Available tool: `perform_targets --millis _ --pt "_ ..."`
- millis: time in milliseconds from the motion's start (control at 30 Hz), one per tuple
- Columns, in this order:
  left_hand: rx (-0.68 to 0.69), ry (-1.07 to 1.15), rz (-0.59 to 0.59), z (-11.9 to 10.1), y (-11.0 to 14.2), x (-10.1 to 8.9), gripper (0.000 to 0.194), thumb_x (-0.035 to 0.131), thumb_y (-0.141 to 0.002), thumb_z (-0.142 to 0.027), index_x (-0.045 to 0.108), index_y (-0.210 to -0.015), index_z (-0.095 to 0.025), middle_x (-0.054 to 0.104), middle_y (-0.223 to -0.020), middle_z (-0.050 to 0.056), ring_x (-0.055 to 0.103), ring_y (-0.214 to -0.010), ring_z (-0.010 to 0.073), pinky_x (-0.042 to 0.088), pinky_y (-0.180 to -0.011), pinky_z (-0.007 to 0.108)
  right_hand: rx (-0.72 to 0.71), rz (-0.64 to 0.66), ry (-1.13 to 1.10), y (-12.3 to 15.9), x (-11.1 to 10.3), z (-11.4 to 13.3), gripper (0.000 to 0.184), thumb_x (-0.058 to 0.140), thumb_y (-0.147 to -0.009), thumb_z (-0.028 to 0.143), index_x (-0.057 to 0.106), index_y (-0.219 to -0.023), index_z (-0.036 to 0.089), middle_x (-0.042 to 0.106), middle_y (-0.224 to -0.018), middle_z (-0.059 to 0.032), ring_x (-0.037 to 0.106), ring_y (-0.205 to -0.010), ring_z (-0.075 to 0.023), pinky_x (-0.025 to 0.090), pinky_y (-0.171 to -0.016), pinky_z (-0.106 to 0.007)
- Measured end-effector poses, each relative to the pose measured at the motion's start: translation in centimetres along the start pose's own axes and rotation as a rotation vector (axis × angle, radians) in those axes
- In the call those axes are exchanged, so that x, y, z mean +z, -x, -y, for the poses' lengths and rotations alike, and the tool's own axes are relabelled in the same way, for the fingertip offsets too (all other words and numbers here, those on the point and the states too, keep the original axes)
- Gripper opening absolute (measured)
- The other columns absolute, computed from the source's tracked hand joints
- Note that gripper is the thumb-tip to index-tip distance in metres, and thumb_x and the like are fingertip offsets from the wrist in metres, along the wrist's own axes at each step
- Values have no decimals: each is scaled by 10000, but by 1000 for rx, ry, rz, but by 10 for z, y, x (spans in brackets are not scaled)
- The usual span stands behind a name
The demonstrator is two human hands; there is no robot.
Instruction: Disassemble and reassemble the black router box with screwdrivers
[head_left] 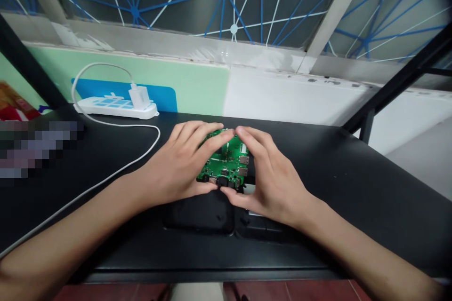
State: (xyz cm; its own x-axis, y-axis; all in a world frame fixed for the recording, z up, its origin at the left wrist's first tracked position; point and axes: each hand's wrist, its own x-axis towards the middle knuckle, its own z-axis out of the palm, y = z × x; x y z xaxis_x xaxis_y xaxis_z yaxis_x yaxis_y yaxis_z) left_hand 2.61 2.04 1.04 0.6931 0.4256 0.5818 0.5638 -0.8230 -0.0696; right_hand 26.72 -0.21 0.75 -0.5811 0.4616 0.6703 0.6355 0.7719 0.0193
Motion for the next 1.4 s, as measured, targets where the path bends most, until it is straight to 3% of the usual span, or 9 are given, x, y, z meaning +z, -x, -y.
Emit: perform_targets --millis 200,300,467,600,800,1000,1167,1400 --pt "-55 149 -97 -1 3 -3 949 865 -763 -340 321 -1536 -254 499 -1492 168 469 -1358 390 427 -1131 622 110 -33 -367 4 -5 2 1130 833 -770 492 122 -1634 331 336 -1652 -154 387 -1538 -369 438 -1224 -639" --pt "-98 304 -169 -1 2 -4 1009 900 -734 -339 299 -1541 -278 481 -1497 152 465 -1402 374 433 -1179 593 147 -45 -506 5 -5 -3 1128 824 -768 541 120 -1632 365 301 -1689 -127 360 -1564 -354 385 -1259 -639" --pt "-191 694 -154 -6 1 -3 1114 926 -725 -313 209 -1576 -350 391 -1588 110 442 -1479 346 459 -1219 517 115 80 -523 6 -3 -3 1218 843 -739 559 54 -1645 362 272 -1716 -136 316 -1589 -351 377 -1257 -645" --pt "-232 822 -94 -11 2 -5 1222 948 -702 -356 119 -1600 -391 387 -1605 110 426 -1489 409 515 -1148 598 93 144 -496 4 -2 1 1310 864 -707 565 -12 -1654 340 203 -1742 -147 274 -1602 -368 341 -1273 -657" --pt "-239 886 -94 -13 3 -2 1248 948 -698 -303 95 -1604 -406 354 -1624 129 438 -1478 429 605 -1034 575 99 168 -513 1 2 -1 1247 826 -761 550 -6 -1660 317 234 -1732 -147 307 -1594 -342 361 -1272 -627" --pt "-189 837 -120 -15 1 -1 1186 921 -738 -415 106 -1600 -397 390 -1620 125 436 -1493 396 554 -1106 581 92 170 -512 2 3 -5 1250 830 -762 522 -20 -1658 328 227 -1731 -153 350 -1570 -368 377 -1252 -655" --pt "-217 742 -105 -8 2 2 1283 906 -749 -482 -13 -1637 -371 371 -1638 143 380 -1520 424 531 -1093 627 178 105 -460 2 6 -8 1220 822 -768 536 12 -1653 312 339 -1646 -198 404 -1533 -371 474 -1181 -637" --pt "-263 580 -197 11 5 15 1236 886 -777 -305 8 -1645 -365 308 -1670 200 371 -1528 410 463 -1140 673 288 20 -310 4 10 -22 1221 836 -738 523 70 -1649 249 430 -1547 -222 488 -1437 -390 490 -1125 -671"
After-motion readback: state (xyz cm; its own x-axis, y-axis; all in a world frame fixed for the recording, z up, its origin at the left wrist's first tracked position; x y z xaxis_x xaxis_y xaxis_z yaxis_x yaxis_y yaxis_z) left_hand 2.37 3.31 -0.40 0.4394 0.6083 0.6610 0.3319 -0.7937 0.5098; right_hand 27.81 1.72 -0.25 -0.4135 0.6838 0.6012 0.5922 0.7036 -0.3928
